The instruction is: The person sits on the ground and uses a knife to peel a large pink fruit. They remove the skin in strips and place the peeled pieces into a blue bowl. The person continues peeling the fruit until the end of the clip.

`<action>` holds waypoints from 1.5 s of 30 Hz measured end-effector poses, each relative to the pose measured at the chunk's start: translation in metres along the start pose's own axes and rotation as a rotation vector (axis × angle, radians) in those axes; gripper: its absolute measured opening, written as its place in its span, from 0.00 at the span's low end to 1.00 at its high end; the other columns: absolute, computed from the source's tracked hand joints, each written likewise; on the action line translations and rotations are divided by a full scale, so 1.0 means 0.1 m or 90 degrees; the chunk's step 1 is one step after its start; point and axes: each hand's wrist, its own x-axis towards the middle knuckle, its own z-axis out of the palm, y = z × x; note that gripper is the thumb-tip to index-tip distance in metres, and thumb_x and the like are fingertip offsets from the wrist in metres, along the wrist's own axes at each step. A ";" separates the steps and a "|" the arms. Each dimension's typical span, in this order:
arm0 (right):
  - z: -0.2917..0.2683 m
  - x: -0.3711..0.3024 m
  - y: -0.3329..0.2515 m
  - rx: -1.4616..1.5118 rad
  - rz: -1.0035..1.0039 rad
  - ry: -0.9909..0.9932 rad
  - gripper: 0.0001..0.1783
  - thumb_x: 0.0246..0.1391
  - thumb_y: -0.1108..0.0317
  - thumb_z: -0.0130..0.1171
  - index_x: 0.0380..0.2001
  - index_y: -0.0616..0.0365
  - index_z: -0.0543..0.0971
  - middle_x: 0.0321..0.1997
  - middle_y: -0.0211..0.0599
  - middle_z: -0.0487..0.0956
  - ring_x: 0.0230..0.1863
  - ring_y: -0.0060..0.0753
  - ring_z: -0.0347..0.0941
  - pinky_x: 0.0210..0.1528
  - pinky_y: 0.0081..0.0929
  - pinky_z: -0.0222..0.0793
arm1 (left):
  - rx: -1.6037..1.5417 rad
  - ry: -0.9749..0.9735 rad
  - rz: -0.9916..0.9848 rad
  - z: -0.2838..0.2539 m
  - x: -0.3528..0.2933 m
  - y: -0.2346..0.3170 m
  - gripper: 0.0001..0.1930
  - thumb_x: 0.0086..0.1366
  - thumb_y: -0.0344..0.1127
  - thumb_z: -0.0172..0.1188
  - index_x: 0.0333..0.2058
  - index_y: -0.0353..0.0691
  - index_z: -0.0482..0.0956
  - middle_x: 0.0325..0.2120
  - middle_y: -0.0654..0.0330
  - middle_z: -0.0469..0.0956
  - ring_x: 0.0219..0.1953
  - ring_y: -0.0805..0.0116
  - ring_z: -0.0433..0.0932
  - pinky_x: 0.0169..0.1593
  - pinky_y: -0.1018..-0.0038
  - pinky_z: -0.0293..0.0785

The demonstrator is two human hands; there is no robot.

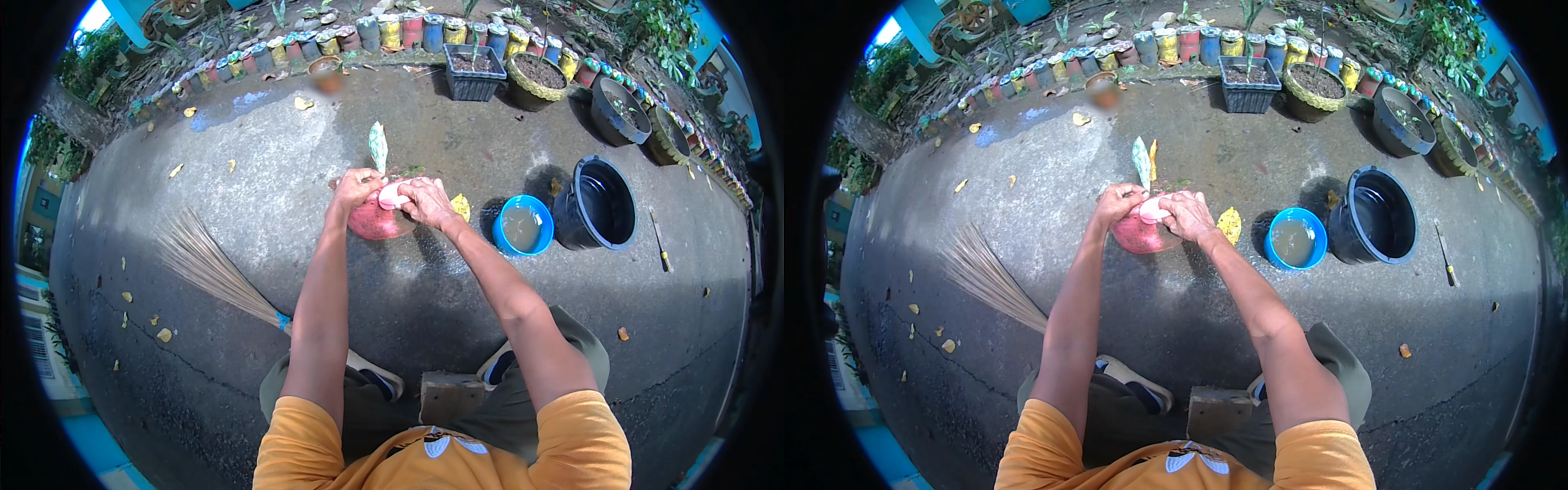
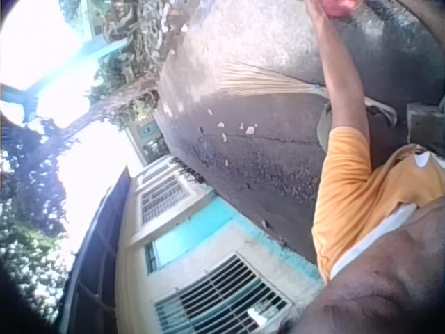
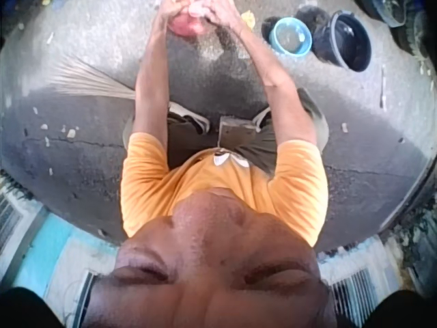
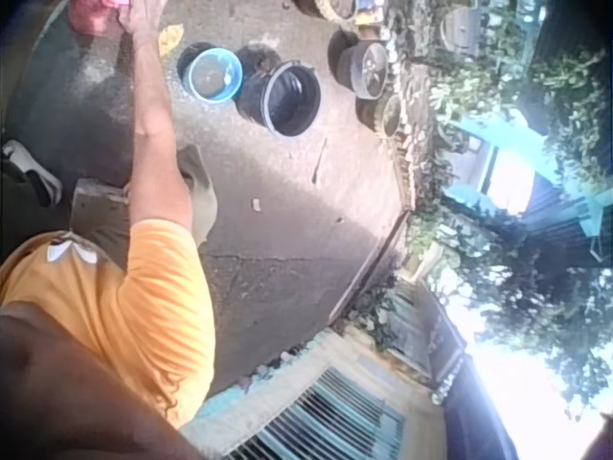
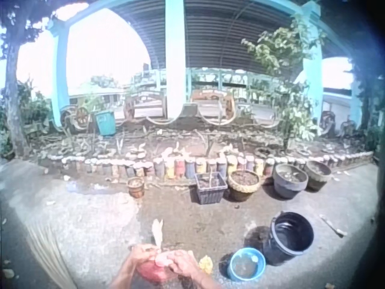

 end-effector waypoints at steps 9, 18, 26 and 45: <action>-0.02 -0.11 0.23 0.042 -0.098 0.081 0.10 0.49 0.59 0.61 0.36 0.46 0.77 0.38 0.36 0.76 0.47 0.42 0.69 0.46 0.40 0.60 | -0.214 -0.051 -0.061 -0.03 -0.02 0.03 0.07 0.57 0.32 0.66 0.33 0.36 0.83 0.29 0.66 0.82 0.30 0.79 0.76 0.37 0.81 0.73; 0.04 -0.09 0.17 0.056 -0.091 0.042 0.11 0.50 0.57 0.60 0.37 0.45 0.78 0.36 0.33 0.76 0.46 0.41 0.70 0.46 0.40 0.58 | -0.138 -0.026 -0.055 -0.01 0.04 0.06 0.07 0.57 0.31 0.65 0.34 0.36 0.82 0.28 0.65 0.82 0.30 0.79 0.76 0.37 0.81 0.73; 0.01 -0.13 0.15 0.066 0.151 -0.013 0.13 0.51 0.56 0.59 0.39 0.44 0.78 0.40 0.35 0.77 0.48 0.42 0.71 0.47 0.40 0.58 | -0.120 0.009 -0.056 0.02 0.10 -0.07 0.11 0.53 0.38 0.69 0.33 0.39 0.84 0.27 0.67 0.81 0.31 0.78 0.75 0.38 0.78 0.72; 0.02 -0.01 0.15 0.113 -0.146 0.013 0.13 0.45 0.58 0.62 0.36 0.46 0.79 0.37 0.33 0.79 0.46 0.42 0.72 0.44 0.40 0.59 | -0.075 -0.008 -0.018 0.02 0.11 0.04 0.07 0.59 0.34 0.64 0.33 0.38 0.83 0.27 0.68 0.81 0.30 0.81 0.75 0.37 0.81 0.72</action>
